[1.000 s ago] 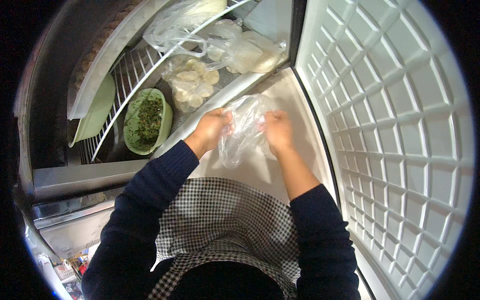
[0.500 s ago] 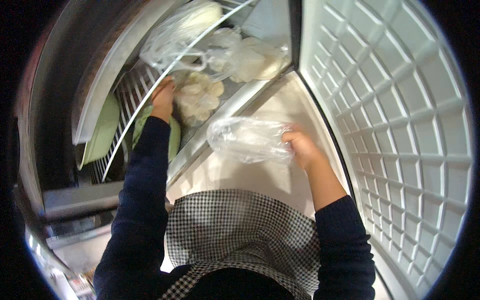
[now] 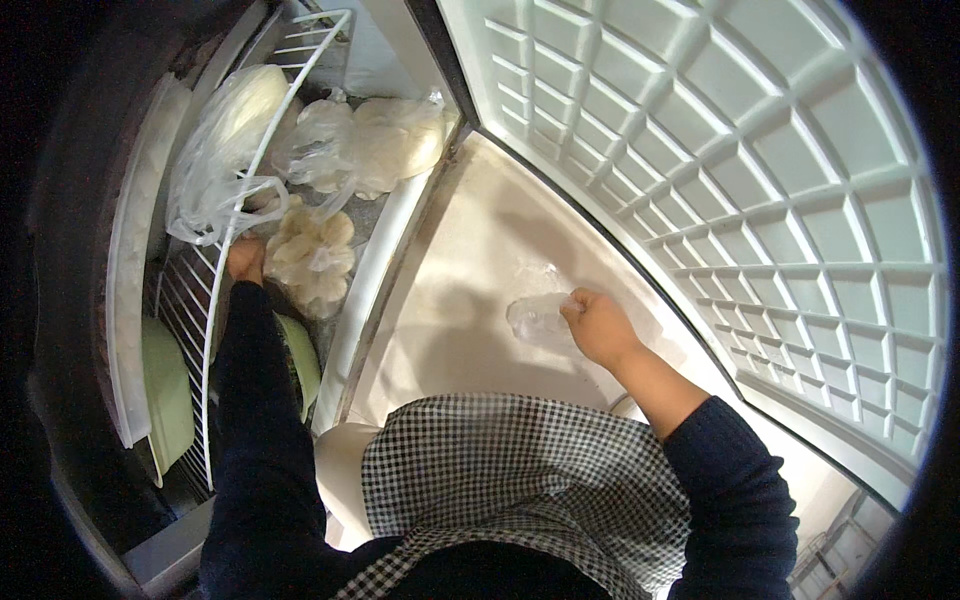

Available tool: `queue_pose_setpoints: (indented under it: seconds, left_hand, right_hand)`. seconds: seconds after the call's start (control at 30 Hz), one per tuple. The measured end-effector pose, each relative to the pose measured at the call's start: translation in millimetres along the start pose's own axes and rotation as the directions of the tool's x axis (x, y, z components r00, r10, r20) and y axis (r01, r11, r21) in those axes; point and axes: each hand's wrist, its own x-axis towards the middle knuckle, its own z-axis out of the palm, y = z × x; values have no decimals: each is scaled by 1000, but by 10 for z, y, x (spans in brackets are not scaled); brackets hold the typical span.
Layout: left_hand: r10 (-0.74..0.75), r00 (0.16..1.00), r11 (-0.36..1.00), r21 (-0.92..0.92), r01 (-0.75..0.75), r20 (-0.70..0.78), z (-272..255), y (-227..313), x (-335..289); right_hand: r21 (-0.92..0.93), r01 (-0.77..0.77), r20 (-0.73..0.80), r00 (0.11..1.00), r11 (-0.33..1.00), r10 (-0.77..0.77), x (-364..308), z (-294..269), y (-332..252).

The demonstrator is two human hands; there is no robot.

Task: The person repairs a woven basket by hand, repeatedly adjusting and tucking the edges. They then place the basket on a table, open a refrigerator, and pack items into a plastic bag.

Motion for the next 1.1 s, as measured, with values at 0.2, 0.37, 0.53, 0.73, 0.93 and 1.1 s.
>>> queue_pose_setpoints:
  seconds: [0.2,0.37,0.53,0.73,0.93,1.1]
  left_hand:
    - [-151,982,858,-509,71,-116,-453,247,-388]
    - [-42,989,997,-76,31,-144,-910,766,-1097]
    - [-349,935,618,-764,183,-58,-1032,1806,-1000]
    - [-415,910,424,-884,194,0,-1064,2126,-832]
    - [-395,916,207,-965,162,69,-1423,1951,-1025]
    - [-120,990,425,-897,124,80,-1990,2323,-1562]
  right_hand:
    - [2,332,-204,924,943,-325,358,73,-269]
    - [260,408,-140,913,875,-384,659,6,-600]
    - [532,233,-1,962,814,-274,860,210,-766]
    - [671,122,48,977,732,-207,1229,389,-521]
    - [542,306,-139,951,783,-275,1420,381,-381]
    - [586,234,-64,968,776,-244,1277,252,-539]
